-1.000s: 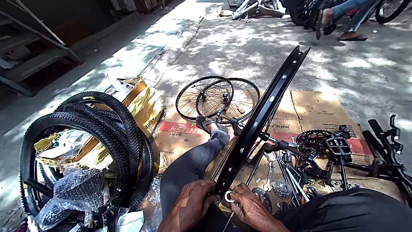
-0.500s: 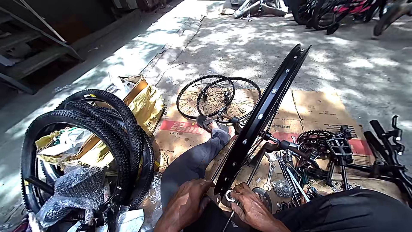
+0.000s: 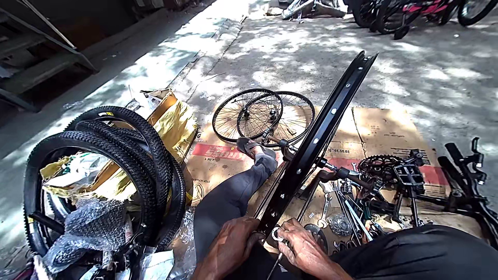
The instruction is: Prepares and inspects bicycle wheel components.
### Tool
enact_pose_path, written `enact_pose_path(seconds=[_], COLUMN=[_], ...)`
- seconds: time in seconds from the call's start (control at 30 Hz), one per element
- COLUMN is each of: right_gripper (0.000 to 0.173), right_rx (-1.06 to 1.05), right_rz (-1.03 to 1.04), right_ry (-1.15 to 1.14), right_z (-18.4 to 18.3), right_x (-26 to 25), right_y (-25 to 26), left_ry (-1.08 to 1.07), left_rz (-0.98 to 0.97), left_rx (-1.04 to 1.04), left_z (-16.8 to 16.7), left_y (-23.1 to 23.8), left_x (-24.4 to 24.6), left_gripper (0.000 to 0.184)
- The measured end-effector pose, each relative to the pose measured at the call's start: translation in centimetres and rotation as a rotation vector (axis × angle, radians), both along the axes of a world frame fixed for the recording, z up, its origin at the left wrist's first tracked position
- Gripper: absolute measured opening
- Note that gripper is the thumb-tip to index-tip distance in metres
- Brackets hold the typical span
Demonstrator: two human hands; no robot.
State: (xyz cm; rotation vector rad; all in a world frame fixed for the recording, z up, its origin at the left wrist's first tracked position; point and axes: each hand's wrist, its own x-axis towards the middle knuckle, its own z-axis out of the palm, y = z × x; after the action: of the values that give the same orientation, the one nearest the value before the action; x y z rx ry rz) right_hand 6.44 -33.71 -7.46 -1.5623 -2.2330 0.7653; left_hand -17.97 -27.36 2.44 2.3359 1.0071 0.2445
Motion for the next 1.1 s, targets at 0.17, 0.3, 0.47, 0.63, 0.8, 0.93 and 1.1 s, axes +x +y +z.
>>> enact_pose_path(seconds=[0.17, 0.3, 0.47, 0.63, 0.8, 0.93, 1.1], right_gripper=[0.031, 0.030, 0.031, 0.033, 0.031, 0.032, 0.034], right_rx=[-0.008, -0.017, -0.037, -0.036, 0.011, -0.011, -0.034], right_rz=[0.001, 0.003, 0.008, 0.008, -0.017, -0.008, -0.009], right_ry=[-0.009, -0.013, 0.000, 0.008, 0.013, 0.010, 0.032], right_z=[0.1, 0.1, 0.4, 0.2, -0.1, -0.1, -0.1], right_x=[0.0, 0.0, 0.1, -0.1, 0.2, 0.1, 0.1], right_y=[0.0, -0.1, -0.1, -0.3, -0.2, 0.0, 0.0], left_ry=[0.011, 0.170, 0.147, -0.621, -0.919, -0.592, -0.395], left_rz=[0.035, -0.008, -0.038, 0.086, 0.156, 0.171, 0.163], left_rx=[0.042, -0.042, -0.054, -0.124, -0.218, -0.153, -0.113], left_z=[-0.2, -0.8, -0.5, 4.1, 6.9, 3.1, 0.6], left_y=[-0.5, -0.4, -0.2, 0.8, 2.0, 1.5, 0.8], left_x=[0.5, 1.0, 0.9, -0.1, -0.4, -0.7, -0.8], left_gripper=[0.026, 0.029, 0.030, 0.046, 0.055, 0.040, 0.037])
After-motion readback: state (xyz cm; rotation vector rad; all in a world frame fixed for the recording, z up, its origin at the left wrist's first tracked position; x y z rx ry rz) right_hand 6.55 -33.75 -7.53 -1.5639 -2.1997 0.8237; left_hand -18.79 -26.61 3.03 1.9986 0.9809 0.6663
